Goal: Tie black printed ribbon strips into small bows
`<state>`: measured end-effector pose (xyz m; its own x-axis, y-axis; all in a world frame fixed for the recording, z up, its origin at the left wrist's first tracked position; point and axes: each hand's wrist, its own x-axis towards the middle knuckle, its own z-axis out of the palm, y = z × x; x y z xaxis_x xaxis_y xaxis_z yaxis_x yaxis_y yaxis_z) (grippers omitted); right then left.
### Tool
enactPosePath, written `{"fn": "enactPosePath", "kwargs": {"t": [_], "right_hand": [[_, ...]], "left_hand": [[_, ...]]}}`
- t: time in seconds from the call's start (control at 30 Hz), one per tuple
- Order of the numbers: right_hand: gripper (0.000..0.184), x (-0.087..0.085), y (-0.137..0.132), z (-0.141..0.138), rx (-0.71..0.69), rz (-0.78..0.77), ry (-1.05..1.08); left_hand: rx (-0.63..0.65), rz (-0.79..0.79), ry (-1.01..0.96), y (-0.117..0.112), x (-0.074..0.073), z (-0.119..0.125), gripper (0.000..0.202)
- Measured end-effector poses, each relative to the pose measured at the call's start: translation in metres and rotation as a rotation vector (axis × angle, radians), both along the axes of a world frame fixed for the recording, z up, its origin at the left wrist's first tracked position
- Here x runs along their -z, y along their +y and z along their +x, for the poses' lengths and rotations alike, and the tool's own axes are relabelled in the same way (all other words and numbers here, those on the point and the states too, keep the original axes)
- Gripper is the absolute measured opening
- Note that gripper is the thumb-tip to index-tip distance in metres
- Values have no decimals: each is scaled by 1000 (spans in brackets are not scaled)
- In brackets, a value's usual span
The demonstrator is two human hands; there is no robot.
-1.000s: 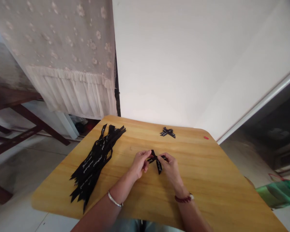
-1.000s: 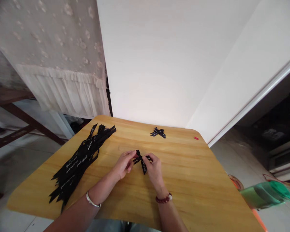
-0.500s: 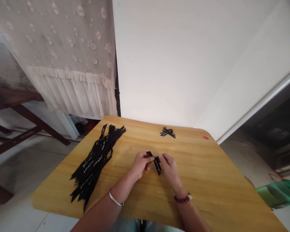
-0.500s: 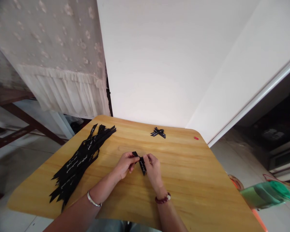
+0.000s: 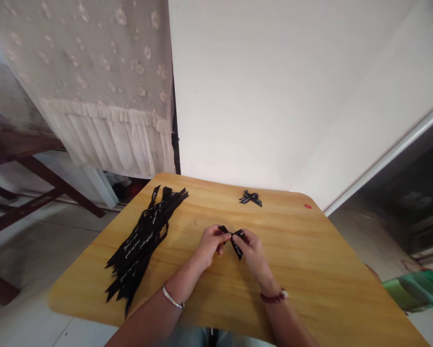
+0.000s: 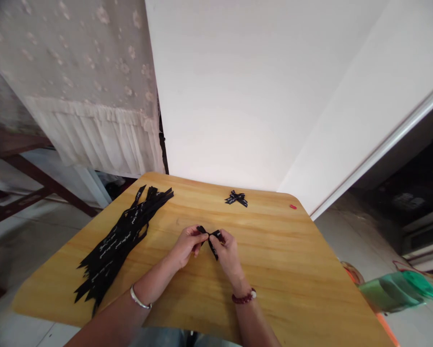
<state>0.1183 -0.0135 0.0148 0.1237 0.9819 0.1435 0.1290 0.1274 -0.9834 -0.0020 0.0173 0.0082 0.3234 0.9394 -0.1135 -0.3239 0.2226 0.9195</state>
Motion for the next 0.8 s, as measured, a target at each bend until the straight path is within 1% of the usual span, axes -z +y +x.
{"fn": "enactPosePath", "kwargs": {"t": [0.13, 0.3, 0.47, 0.8], "right_hand": [[22, -1, 0, 1, 23, -4, 4], [22, 1, 0, 1, -2, 7, 10], [23, 3, 2, 2, 10, 6, -5], [21, 3, 1, 4, 25, 13, -34]], "left_hand": [[28, -3, 10, -1, 0, 0, 18], [-17, 21, 48, 0, 0, 1, 20], [-16, 17, 42, -1, -1, 1, 23], [-125, -27, 56, 1, -1, -1, 30]]}}
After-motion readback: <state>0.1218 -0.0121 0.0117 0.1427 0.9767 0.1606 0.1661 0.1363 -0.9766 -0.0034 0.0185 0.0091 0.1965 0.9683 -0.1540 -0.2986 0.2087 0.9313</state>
